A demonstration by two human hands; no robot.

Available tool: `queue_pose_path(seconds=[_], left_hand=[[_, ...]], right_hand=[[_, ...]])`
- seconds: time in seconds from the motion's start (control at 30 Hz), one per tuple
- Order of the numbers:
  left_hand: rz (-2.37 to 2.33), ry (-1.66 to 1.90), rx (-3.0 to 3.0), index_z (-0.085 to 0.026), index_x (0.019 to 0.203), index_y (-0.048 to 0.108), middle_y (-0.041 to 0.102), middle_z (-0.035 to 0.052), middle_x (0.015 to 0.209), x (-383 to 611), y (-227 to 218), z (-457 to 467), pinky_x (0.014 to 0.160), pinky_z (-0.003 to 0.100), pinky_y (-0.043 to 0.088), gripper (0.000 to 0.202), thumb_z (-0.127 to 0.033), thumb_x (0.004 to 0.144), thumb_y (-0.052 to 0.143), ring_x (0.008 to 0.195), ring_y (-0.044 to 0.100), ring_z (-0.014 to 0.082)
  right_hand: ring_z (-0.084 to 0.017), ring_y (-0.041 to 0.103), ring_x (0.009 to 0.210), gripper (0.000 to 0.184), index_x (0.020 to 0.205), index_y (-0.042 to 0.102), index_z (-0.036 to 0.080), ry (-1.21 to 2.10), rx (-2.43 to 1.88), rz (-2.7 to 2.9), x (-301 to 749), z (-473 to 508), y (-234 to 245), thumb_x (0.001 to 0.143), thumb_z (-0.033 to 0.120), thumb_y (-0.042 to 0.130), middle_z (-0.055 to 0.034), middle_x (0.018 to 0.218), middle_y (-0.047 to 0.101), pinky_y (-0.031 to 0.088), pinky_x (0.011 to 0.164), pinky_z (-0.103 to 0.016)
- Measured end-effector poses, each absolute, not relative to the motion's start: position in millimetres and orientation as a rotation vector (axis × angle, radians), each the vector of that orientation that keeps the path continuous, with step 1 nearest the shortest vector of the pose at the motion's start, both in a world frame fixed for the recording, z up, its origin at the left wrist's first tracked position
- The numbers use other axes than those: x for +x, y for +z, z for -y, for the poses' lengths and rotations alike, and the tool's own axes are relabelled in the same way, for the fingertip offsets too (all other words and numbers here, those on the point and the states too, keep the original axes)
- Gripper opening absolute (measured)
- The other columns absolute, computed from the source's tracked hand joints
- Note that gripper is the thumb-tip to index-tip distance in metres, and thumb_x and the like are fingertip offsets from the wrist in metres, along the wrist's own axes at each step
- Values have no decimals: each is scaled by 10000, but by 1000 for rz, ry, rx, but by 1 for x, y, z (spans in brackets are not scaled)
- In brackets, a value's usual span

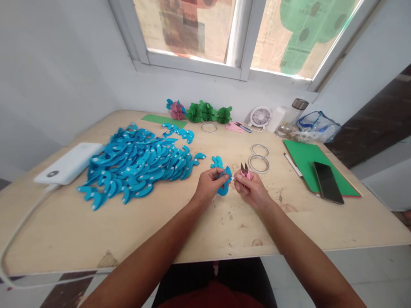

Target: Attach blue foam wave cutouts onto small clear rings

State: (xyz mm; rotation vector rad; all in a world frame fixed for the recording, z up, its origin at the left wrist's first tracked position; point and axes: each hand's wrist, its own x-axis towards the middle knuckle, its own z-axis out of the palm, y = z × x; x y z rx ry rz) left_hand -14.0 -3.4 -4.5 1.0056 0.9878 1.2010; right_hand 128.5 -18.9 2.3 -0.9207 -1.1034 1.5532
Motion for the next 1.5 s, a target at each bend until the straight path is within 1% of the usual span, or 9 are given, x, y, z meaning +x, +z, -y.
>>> queue_pose_path(seconds=[0.1, 0.23, 0.43, 0.63, 0.73, 0.87, 1.03, 1.33, 1.5], left_hand=[[-1005, 1215, 1007, -152, 628, 631, 608, -8, 569, -13, -4, 3, 527, 232, 431, 230, -306, 516, 761, 535, 547, 118], [-1003, 1222, 1002, -162, 680, 645, 613, -12, 586, -13, -3, 4, 557, 252, 467, 279, -320, 495, 782, 550, 569, 129], [-1028, 1181, 1036, -159, 726, 645, 596, -7, 558, -12, -7, 5, 449, 216, 404, 290, -345, 538, 764, 521, 584, 141], [-1038, 1136, 1057, -159, 775, 635, 578, -22, 514, -12, -7, 6, 432, 211, 390, 277, -291, 554, 738, 458, 551, 121], [-1037, 1116, 1062, -160, 772, 633, 565, -28, 504, -11, -6, 7, 424, 209, 383, 269, -293, 559, 731, 451, 548, 120], [-1043, 1097, 1065, -166, 749, 630, 550, -36, 485, -10, -3, 8, 415, 208, 378, 259, -311, 561, 732, 432, 539, 117], [-1057, 1091, 1077, -164, 726, 643, 547, -35, 475, -10, 0, 10, 400, 210, 364, 211, -309, 590, 715, 415, 529, 116], [-1029, 1074, 1105, -162, 686, 655, 545, -29, 463, -9, 1, 10, 383, 203, 341, 158, -301, 620, 690, 391, 483, 95], [-1031, 1067, 1106, -161, 679, 655, 545, -29, 451, -9, 2, 9, 382, 199, 341, 151, -296, 619, 686, 382, 472, 91]], right_hand=[[-47, 260, 365, 283, 690, 556, 166, 1462, -1031, 1165, 127, 18, 2, 690, 429, 661, 44, 454, 508, 140, 393, -223], [-58, 300, 385, 263, 710, 581, 164, 1330, -1128, 1219, 127, 16, 1, 698, 419, 646, 44, 462, 505, 160, 399, -218], [-71, 326, 408, 285, 706, 602, 172, 1239, -1177, 1257, 129, 13, -1, 715, 457, 623, 39, 478, 499, 198, 420, -219], [-85, 373, 428, 328, 712, 610, 179, 1185, -1195, 1319, 131, 12, -5, 740, 506, 595, 35, 478, 497, 236, 428, -217], [-82, 374, 435, 311, 685, 591, 179, 1165, -1189, 1326, 131, 13, -4, 748, 484, 595, 39, 480, 491, 251, 434, -215], [-81, 383, 445, 259, 674, 584, 175, 1127, -1213, 1354, 130, 13, -1, 690, 421, 663, 57, 474, 464, 277, 449, -214], [-71, 330, 438, 211, 671, 586, 173, 1130, -1230, 1351, 130, 13, -2, 690, 373, 650, 70, 479, 403, 248, 437, -210], [-102, 435, 543, 140, 669, 591, 174, 1085, -1214, 1392, 130, 12, -3, 696, 307, 626, 35, 568, 504, 336, 519, -219], [-105, 425, 539, 134, 668, 593, 176, 1054, -1248, 1405, 130, 11, -6, 703, 304, 615, 37, 556, 494, 331, 516, -223]])
